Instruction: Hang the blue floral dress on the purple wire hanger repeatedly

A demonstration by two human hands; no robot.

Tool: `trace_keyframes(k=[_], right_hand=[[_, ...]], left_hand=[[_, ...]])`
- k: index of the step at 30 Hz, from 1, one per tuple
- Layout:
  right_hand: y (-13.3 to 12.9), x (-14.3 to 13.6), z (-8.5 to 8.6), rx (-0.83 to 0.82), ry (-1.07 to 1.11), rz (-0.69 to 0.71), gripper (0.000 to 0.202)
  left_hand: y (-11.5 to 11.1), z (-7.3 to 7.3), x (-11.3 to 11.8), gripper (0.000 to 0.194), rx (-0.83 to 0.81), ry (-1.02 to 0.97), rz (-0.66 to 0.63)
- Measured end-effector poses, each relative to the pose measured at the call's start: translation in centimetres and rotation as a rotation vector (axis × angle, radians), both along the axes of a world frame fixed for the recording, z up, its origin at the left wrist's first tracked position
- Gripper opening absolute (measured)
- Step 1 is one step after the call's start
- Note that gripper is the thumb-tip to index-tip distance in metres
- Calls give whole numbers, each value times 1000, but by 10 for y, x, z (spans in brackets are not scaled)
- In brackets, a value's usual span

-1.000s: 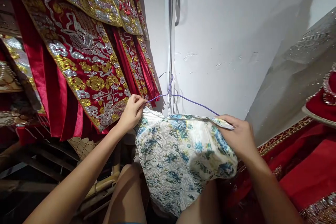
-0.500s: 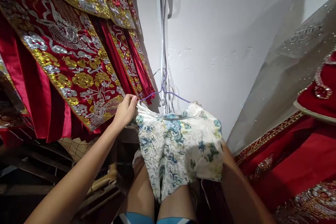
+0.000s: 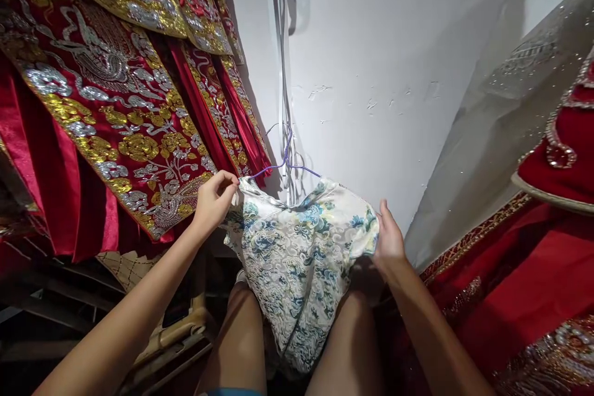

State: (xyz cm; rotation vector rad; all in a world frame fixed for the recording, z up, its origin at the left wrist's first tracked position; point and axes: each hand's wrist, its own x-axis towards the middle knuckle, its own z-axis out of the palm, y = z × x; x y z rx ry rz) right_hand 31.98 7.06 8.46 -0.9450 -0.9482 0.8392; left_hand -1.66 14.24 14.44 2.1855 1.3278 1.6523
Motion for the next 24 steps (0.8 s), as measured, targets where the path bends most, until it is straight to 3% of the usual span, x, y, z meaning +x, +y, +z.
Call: trace_keyframes(k=[4,9,17,21,24], right_hand=[[-9,2,22,-79,35,41,41],[-12,-2,53,32,84,-77,38],[-17,-14,62,87,104,-159,28],[-12,-16,71,65,193,-81,23],[-25,-16,61,-10,275,-196,28]], left_hand=[[-5,9,19,27,88,151,-5],[1,30,47,43,32,345,33],[10,29,32,41,-7,305,64],[13,47,30,35,11,281,44],[14,59,35,30,68,326,48]])
